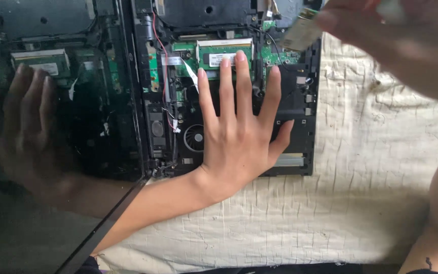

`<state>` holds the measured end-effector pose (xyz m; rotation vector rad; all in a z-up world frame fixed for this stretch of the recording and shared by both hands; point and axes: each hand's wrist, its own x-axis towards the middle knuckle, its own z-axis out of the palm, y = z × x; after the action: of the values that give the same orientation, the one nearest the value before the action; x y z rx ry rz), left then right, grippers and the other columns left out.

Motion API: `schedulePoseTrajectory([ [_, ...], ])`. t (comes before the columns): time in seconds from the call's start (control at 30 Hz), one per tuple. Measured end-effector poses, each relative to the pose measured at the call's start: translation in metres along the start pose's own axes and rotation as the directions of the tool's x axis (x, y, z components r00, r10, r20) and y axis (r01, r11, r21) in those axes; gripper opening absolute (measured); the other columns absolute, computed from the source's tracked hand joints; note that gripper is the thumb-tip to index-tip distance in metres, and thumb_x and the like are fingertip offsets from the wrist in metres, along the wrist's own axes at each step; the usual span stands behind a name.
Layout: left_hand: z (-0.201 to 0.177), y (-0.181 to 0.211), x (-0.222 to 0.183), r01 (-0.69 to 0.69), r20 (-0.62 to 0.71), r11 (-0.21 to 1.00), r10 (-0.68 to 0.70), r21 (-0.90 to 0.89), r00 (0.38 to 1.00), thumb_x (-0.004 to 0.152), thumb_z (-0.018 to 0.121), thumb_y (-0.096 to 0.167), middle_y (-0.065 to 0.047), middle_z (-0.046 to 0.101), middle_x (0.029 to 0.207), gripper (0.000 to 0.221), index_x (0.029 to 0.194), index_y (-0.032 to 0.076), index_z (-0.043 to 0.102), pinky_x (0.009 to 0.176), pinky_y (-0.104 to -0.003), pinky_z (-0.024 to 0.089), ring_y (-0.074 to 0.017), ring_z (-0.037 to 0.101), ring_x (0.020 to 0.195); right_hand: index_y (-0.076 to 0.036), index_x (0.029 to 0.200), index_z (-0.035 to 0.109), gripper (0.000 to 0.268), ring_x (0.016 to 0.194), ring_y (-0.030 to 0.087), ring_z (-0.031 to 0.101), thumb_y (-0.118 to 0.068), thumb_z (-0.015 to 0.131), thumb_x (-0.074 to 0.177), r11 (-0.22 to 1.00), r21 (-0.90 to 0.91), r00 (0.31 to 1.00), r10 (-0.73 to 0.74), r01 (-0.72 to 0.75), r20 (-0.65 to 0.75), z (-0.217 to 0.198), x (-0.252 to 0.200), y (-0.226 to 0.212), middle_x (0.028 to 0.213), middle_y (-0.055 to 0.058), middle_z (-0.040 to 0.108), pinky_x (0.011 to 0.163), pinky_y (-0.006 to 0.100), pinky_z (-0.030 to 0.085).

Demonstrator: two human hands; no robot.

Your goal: Removing an optical drive and attempting to install RAM and a Wi-Fi card in a laptop.

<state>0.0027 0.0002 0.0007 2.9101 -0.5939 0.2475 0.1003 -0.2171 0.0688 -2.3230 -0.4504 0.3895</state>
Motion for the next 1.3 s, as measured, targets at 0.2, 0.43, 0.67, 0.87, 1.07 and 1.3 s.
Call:
schedulePoseTrajectory([
  [0.2,0.003,0.002,-0.002,-0.027,-0.11,0.993,0.015,-0.116,0.994,0.102,0.066,0.046,-0.044,0.038,0.148,0.068,0.149,-0.001,0.048,0.118,-0.075,0.031,-0.0629,0.047,0.139,0.018,0.126,0.067,0.011,0.075,0.021,0.068,0.007,0.066,0.125,0.976,0.012,0.975,-0.217,0.218,-0.046,0.035,0.019,-0.044,0.108,0.02,0.072,0.059,0.027,0.056],
  [0.43,-0.001,0.002,-0.003,-0.03,-0.122,0.985,0.01,-0.168,0.992,0.097,0.075,0.042,-0.043,0.039,0.146,0.067,0.142,-0.005,0.062,0.117,-0.076,0.024,-0.0619,0.04,0.137,0.011,0.116,0.067,0.004,0.076,0.016,0.065,0.008,0.069,0.113,0.958,0.241,0.987,-0.138,0.154,-0.08,0.057,0.023,-0.028,0.102,0.014,0.069,0.061,0.023,0.048],
  [0.67,-0.002,0.006,-0.009,-0.038,-0.122,0.995,0.027,-0.091,0.992,0.098,0.078,0.044,-0.048,0.042,0.142,0.068,0.139,-0.009,0.064,0.115,-0.075,0.028,-0.0605,0.046,0.135,0.022,0.134,0.064,0.01,0.084,0.024,0.065,0.013,0.067,0.137,0.973,0.144,0.973,-0.156,0.181,-0.168,0.034,0.004,0.007,0.11,0.024,0.069,0.066,0.028,0.052],
  [0.87,-0.005,0.007,-0.008,-0.012,-0.092,0.993,0.001,-0.118,0.996,0.099,0.075,0.043,-0.047,0.04,0.144,0.066,0.139,-0.008,0.063,0.116,-0.074,0.029,-0.0597,0.047,0.136,0.013,0.135,0.07,0.015,0.056,0.024,0.049,0.01,0.061,0.123,0.998,-0.064,0.999,-0.019,0.022,0.042,-0.042,-0.036,0.289,0.096,0.024,0.065,0.048,0.032,0.035],
  [1.07,-0.007,0.006,-0.006,-0.017,-0.067,0.991,0.008,-0.136,0.998,0.101,0.069,0.042,-0.049,0.041,0.143,0.063,0.138,-0.009,0.061,0.115,-0.075,0.031,-0.0613,0.046,0.137,0.006,0.171,0.043,0.083,0.029,0.037,0.05,-0.026,0.076,0.102,0.916,-0.292,0.955,0.296,-0.276,0.028,-0.013,-0.033,0.157,0.05,0.023,0.045,0.03,0.04,0.039],
  [1.3,-0.014,0.005,-0.002,0.018,-0.052,0.994,-0.024,-0.106,0.998,0.101,0.065,0.042,-0.039,0.054,0.133,0.054,0.122,-0.008,0.058,0.115,-0.067,0.034,-0.055,0.054,0.13,-0.017,0.063,0.091,0.02,0.029,0.017,0.053,-0.037,0.095,0.066,0.918,-0.293,0.867,0.362,-0.268,0.341,0.008,0.002,-0.018,0.036,0.003,0.069,0.037,0.03,0.038],
])
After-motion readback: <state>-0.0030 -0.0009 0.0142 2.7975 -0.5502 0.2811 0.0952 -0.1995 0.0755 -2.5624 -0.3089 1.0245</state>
